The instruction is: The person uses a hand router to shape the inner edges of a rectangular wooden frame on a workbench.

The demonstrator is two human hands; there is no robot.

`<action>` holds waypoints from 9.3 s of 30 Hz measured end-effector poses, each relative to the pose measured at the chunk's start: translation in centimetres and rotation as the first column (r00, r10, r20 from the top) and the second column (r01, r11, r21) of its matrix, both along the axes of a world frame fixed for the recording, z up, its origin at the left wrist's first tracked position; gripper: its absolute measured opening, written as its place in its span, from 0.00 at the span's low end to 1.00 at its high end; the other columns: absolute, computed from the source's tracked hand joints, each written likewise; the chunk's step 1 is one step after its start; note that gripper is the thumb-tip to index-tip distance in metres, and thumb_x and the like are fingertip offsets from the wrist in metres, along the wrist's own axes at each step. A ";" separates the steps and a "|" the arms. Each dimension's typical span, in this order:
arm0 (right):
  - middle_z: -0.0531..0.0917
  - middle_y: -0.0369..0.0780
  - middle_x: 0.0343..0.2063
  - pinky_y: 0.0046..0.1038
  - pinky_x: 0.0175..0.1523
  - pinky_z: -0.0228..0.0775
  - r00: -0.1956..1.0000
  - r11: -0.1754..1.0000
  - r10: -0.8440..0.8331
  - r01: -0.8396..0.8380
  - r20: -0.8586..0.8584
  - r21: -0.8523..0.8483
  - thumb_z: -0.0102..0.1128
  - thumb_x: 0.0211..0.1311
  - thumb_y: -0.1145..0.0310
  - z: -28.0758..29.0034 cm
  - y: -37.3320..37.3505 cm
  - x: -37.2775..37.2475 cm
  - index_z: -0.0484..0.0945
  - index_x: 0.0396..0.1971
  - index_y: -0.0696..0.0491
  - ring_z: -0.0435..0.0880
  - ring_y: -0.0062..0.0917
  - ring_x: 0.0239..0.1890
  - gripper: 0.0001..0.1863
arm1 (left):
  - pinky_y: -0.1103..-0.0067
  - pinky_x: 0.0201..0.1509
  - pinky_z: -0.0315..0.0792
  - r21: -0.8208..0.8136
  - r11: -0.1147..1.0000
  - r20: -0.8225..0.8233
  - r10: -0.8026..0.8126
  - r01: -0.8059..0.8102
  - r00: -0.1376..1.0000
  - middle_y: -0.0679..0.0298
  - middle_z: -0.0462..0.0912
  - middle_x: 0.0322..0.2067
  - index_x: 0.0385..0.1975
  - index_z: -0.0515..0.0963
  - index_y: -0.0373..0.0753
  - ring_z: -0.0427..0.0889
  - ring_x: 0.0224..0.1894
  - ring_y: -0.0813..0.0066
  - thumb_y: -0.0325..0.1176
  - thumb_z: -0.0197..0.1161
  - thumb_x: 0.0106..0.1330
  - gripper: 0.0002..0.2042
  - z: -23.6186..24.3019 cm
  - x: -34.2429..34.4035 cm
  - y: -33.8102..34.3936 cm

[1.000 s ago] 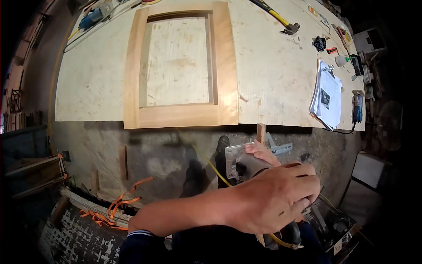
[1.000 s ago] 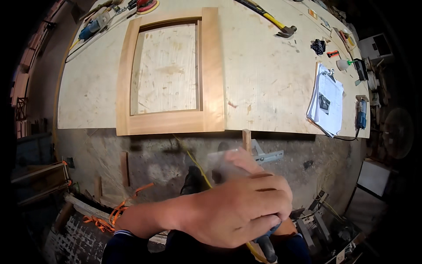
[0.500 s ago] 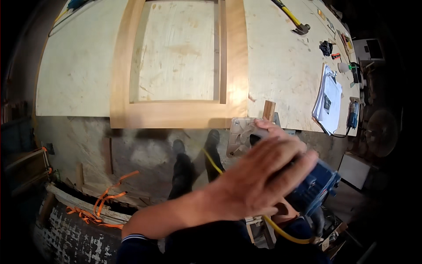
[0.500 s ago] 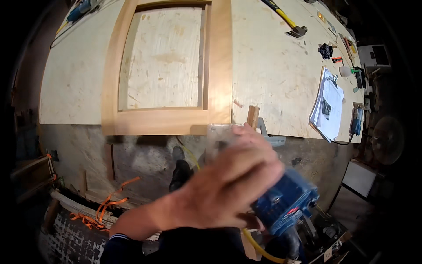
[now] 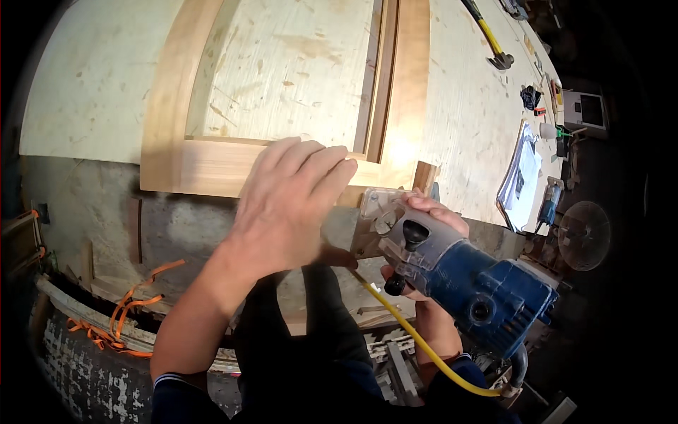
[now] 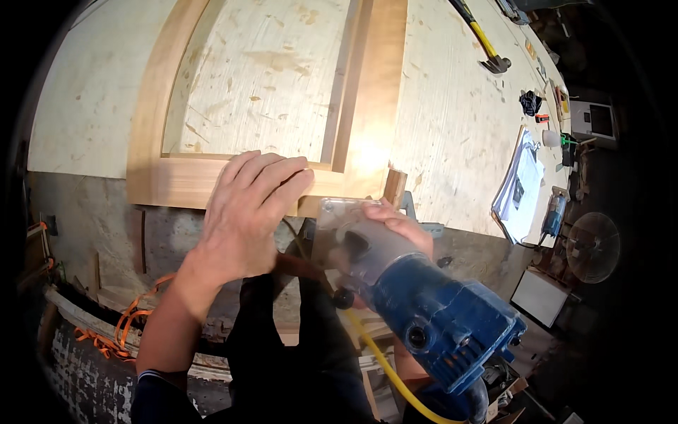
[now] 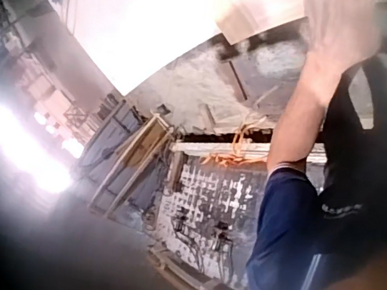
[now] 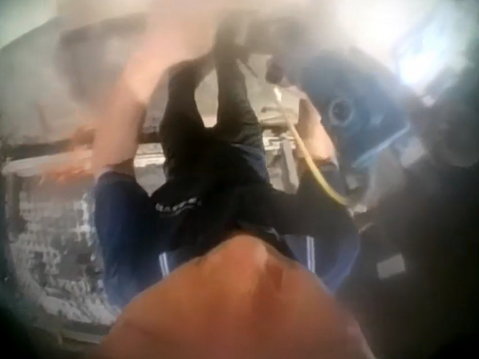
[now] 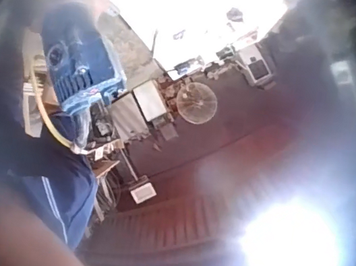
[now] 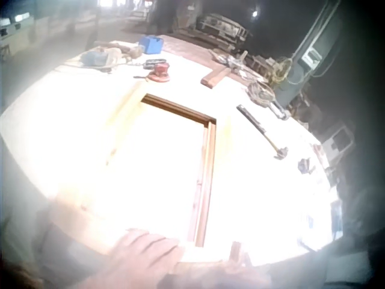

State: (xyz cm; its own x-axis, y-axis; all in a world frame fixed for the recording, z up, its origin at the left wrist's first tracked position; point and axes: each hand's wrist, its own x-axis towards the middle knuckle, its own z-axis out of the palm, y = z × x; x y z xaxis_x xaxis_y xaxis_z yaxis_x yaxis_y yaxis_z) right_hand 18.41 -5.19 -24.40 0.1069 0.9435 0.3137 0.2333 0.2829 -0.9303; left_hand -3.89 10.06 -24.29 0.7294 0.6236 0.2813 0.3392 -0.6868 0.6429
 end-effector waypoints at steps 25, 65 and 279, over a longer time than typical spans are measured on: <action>0.75 0.47 0.61 0.53 0.80 0.58 0.991 1.000 -0.026 0.027 0.135 -0.005 0.86 0.50 0.44 -1.2 0.9 -1.1 0.62 0.67 0.52 0.74 0.41 0.69 0.53 | 0.58 0.68 0.70 0.089 0.996 0.044 0.019 -0.023 0.999 0.58 0.81 0.57 0.52 0.81 0.39 0.80 0.58 0.55 0.57 0.74 0.46 0.36 -2.2 -0.6 -0.3; 0.80 0.47 0.56 0.48 0.81 0.61 0.947 0.954 -0.257 0.280 0.193 -0.104 0.86 0.48 0.43 -0.8 1.6 -2.7 0.69 0.61 0.57 0.80 0.39 0.66 0.49 | 0.76 0.53 0.74 0.245 0.958 0.008 0.152 -0.150 0.988 0.67 0.86 0.29 0.30 0.89 0.38 0.82 0.39 0.77 0.26 0.74 0.61 0.01 -3.3 0.4 -1.1; 0.81 0.46 0.57 0.48 0.81 0.59 0.981 0.982 -0.169 0.176 0.095 -0.069 0.87 0.47 0.51 -1.2 7.0 -0.9 0.71 0.60 0.57 0.80 0.37 0.64 0.46 | 0.63 0.68 0.74 -0.059 0.982 0.073 0.185 -0.180 0.980 0.64 0.82 0.50 0.55 0.81 0.38 0.84 0.52 0.63 0.52 0.73 0.63 0.28 -2.6 0.8 -1.2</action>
State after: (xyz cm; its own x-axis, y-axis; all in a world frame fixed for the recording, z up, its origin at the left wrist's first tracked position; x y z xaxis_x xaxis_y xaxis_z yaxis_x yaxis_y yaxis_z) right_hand 17.49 1.86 -25.57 0.2453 0.9348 0.2568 0.3542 0.1602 -0.9213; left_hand -3.09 8.83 -26.92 0.5791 0.7594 0.2966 0.4031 -0.5829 0.7055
